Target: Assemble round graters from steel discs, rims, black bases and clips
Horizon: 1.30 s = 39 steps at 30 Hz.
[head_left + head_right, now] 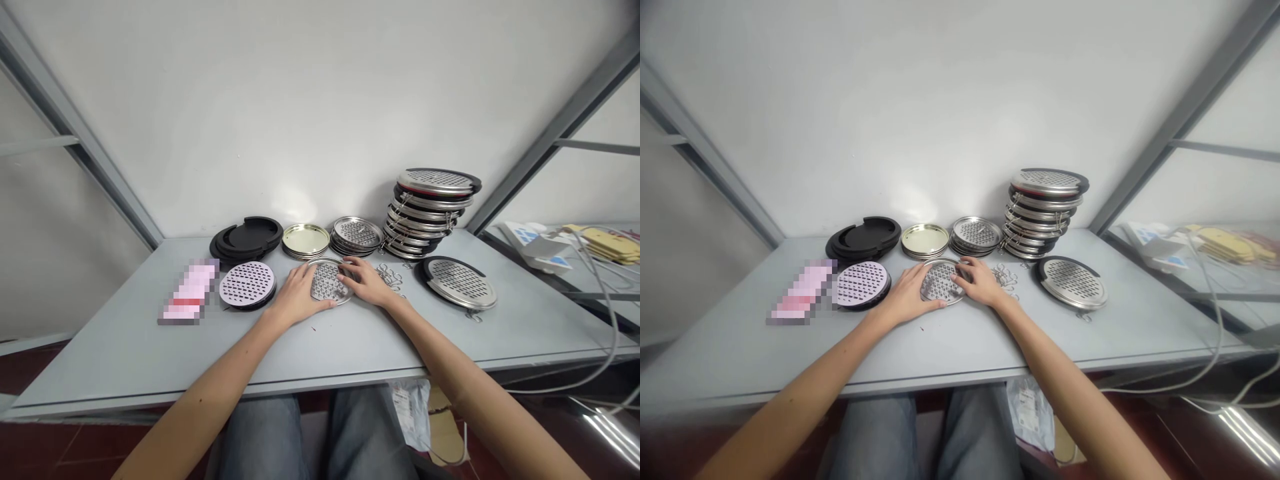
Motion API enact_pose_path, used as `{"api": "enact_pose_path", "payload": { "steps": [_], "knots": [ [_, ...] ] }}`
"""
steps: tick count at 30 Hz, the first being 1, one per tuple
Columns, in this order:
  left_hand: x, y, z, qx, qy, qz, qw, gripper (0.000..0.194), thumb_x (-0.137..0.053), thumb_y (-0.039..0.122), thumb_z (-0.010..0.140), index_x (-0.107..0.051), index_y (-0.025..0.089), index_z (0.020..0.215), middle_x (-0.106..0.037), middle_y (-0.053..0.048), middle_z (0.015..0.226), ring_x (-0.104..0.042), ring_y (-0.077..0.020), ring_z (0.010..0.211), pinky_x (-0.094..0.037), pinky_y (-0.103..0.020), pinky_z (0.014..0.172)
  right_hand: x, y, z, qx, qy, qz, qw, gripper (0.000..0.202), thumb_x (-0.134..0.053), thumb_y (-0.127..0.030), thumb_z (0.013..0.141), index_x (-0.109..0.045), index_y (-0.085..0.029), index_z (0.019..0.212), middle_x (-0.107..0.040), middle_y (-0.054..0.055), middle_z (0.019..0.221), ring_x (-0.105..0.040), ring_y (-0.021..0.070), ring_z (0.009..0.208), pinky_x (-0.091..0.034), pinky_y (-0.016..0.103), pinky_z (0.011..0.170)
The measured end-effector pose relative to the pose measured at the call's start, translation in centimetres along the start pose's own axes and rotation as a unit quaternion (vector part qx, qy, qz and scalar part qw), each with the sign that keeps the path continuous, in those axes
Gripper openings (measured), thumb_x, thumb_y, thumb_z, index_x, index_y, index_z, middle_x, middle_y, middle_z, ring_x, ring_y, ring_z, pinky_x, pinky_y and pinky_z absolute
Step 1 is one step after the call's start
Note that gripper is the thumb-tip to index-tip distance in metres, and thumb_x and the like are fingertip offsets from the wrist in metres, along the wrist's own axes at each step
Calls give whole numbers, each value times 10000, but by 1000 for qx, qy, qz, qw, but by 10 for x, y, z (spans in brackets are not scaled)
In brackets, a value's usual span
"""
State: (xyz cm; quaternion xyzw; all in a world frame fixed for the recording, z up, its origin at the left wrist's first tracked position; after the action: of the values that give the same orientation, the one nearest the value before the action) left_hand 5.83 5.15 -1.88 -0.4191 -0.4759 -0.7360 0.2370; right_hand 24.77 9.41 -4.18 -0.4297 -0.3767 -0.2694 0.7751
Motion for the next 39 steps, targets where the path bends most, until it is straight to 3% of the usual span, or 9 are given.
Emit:
{"api": "enact_pose_path", "payload": {
  "steps": [13, 19, 24, 34, 39],
  "knots": [
    [-2, 0, 1, 4, -11, 6, 1000, 835, -674, 614, 703, -404, 197, 1373, -392, -123, 1461, -300, -355, 1361, -312, -459, 1085, 2, -1, 6, 23, -4, -18, 1000, 422, -534, -513, 877, -733, -191, 1064, -624, 109, 1222, -575, 285, 1114, -409, 439, 1010],
    [-4, -6, 2, 28, -7, 13, 1000, 902, -686, 664, 648, -424, 154, 1345, -213, -169, 1541, -270, -400, 1373, -322, -491, 1074, 6, -7, 11, 60, -11, -56, 997, 393, -471, -478, 919, -761, -222, 989, -644, 79, 1167, -602, 254, 1008, -444, 410, 942],
    [-3, -4, 2, 4, 21, 11, 1000, 867, -704, 642, 641, -447, 157, 1312, -403, -161, 1384, -392, -355, 1291, -354, -453, 1059, 6, -11, 9, 74, -7, -82, 994, 403, -436, -468, 935, -758, -231, 988, -644, 79, 1163, -589, 256, 1009, -448, 412, 917],
    [0, -2, 1, 11, 12, 28, 999, 804, -690, 626, 668, -458, 162, 1283, -442, -157, 1354, -392, -329, 1294, -346, -422, 1065, 4, 3, 8, 23, 29, 26, 999, 532, -255, -446, 992, -714, -178, 1004, -666, 99, 1137, -589, 241, 1063, -426, 385, 960],
    [0, -1, 1, 12, 9, 17, 1000, 817, -681, 622, 682, -441, 147, 1302, -447, -169, 1362, -385, -329, 1306, -344, -421, 1068, 4, 1, 7, 27, 16, 15, 999, 543, -246, -457, 989, -719, -189, 1007, -655, 93, 1154, -582, 248, 1076, -426, 398, 968]
  ]
}}
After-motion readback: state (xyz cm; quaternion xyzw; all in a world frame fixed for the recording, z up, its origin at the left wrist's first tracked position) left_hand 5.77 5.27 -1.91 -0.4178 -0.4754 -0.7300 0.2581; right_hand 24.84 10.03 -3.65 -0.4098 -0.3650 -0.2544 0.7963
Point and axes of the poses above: each hand's wrist, its own z-axis towards the middle knuckle, its own x-axis out of the back of the hand, y = z × x, the point moved 5 cm from there along z, towards the middle knuckle
